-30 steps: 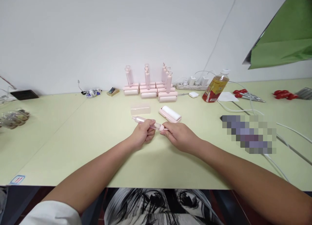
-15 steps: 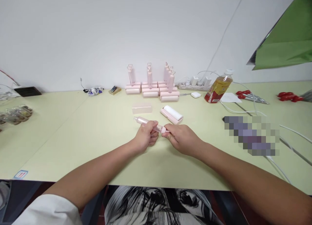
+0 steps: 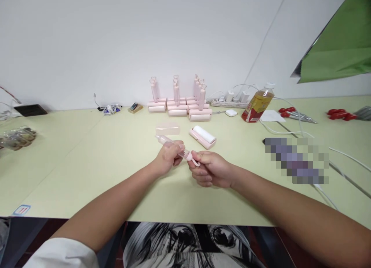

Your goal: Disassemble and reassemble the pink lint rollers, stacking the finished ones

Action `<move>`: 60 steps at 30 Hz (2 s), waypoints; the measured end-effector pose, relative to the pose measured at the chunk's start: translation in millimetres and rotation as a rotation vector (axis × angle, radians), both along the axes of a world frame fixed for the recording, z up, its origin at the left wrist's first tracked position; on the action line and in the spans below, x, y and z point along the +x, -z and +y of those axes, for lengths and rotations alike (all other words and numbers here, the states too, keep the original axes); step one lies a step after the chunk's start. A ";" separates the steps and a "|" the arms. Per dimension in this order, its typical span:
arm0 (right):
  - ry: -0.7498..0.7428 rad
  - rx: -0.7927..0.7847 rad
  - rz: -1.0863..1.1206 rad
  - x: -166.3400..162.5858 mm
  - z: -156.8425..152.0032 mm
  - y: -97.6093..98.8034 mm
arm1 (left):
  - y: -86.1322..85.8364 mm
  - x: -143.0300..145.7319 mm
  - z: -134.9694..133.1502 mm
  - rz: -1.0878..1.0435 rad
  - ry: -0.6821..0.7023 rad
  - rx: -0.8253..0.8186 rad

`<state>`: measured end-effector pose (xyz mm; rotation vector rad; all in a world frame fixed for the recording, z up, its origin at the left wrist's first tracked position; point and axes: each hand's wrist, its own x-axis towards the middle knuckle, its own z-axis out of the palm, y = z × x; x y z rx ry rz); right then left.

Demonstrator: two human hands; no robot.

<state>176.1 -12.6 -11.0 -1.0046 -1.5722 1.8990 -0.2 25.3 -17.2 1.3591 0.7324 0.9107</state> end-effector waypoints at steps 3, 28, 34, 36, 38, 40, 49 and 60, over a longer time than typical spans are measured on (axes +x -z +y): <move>0.268 0.573 -0.327 8.8 7.1 -4.9 | -0.8 -4.2 11.2 -0.056 -0.127 0.090; 0.571 0.246 0.155 28.2 40.2 11.7 | 12.5 1.2 4.0 0.379 -0.181 0.353; 0.598 0.301 0.123 26.6 38.5 10.8 | 12.2 0.5 4.1 0.388 -0.140 0.318; 0.601 0.323 0.113 25.6 37.3 9.8 | 10.8 0.6 3.2 0.398 -0.131 0.318; 0.605 0.342 0.096 24.9 36.2 9.2 | 10.0 0.6 2.6 0.413 -0.126 0.325; 0.614 0.365 0.076 24.5 35.5 8.6 | 10.2 0.3 2.8 0.439 -0.131 0.338; 0.682 0.492 -0.067 24.2 34.6 7.6 | 12.1 0.3 5.9 0.520 -0.231 0.391; 0.607 0.536 -0.209 29.8 34.7 1.1 | 6.8 1.1 2.3 0.586 -0.260 0.382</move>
